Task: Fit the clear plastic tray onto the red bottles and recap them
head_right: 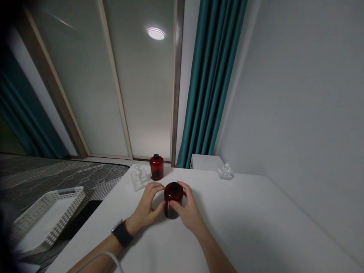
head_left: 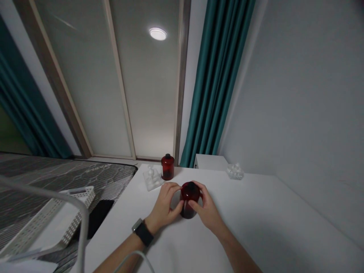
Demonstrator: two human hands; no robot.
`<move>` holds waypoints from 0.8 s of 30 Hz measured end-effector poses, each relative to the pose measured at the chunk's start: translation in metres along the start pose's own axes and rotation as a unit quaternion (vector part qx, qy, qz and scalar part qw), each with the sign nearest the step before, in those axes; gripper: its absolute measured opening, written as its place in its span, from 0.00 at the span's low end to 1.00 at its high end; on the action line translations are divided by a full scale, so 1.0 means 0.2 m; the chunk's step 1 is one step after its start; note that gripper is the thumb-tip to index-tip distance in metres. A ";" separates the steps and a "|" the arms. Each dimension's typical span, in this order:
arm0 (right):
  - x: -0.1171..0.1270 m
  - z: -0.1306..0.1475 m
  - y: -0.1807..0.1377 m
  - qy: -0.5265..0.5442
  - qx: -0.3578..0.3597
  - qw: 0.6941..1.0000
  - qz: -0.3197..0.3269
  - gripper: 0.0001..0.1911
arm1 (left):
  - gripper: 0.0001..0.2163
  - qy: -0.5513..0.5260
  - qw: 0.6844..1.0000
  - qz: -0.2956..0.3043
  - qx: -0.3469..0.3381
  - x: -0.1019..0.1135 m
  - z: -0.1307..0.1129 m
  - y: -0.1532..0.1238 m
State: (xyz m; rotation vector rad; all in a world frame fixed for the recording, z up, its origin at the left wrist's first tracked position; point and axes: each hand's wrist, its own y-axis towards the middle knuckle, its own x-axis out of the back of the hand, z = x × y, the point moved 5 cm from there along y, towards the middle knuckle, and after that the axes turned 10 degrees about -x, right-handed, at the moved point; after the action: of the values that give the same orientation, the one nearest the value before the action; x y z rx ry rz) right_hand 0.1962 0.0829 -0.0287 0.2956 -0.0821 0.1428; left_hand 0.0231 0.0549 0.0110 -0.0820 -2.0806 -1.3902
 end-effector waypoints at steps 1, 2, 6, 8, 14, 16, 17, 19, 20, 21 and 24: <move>0.00 0.00 0.00 -0.009 0.004 1.000 -0.008 0.29 | 0.15 0.000 1.000 0.001 0.000 0.00 0.00 0.00; 0.01 -0.01 0.00 -0.017 0.008 1.000 -0.016 0.29 | 0.15 0.000 1.000 0.002 0.000 0.00 0.00 0.00; 0.02 -0.01 0.01 -0.038 0.019 0.999 -0.031 0.29 | 0.16 -0.002 1.000 0.005 -0.001 -0.01 0.02 -0.02; 0.02 -0.01 0.02 -0.037 0.022 0.999 -0.032 0.29 | 0.17 0.001 1.000 0.010 0.005 -0.02 0.02 -0.02; 0.01 -0.01 0.08 -0.054 0.025 0.997 -0.043 0.28 | 0.19 0.009 1.000 0.018 0.022 -0.04 0.05 -0.06; 0.01 -0.02 0.10 -0.061 0.019 0.997 -0.052 0.28 | 0.21 0.015 0.999 0.023 0.030 -0.05 0.07 -0.06; 0.01 -0.03 0.12 -0.064 0.018 0.996 -0.056 0.28 | 0.23 0.019 0.999 0.026 0.034 -0.05 0.08 -0.07; 0.01 -0.05 0.15 -0.071 0.023 0.995 -0.062 0.28 | 0.25 0.023 0.999 0.032 0.038 -0.06 0.09 -0.07; 0.01 -0.06 0.17 -0.074 0.027 0.995 -0.064 0.28 | 0.26 0.025 0.998 0.034 0.038 -0.07 0.09 -0.07; 0.01 -0.06 0.19 -0.076 0.031 0.994 -0.065 0.28 | 0.27 0.026 0.998 0.036 0.037 -0.07 0.10 -0.08; 0.02 -0.10 0.27 -0.079 0.031 0.994 -0.074 0.27 | 0.27 0.032 0.998 0.037 0.035 -0.08 0.10 -0.08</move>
State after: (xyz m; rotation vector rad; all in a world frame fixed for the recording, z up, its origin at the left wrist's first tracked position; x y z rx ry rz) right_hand 0.1936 0.1406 -0.0325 0.3731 -0.2127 -0.0252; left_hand 0.0212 0.0688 -0.0161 -0.0829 -2.0503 -1.2578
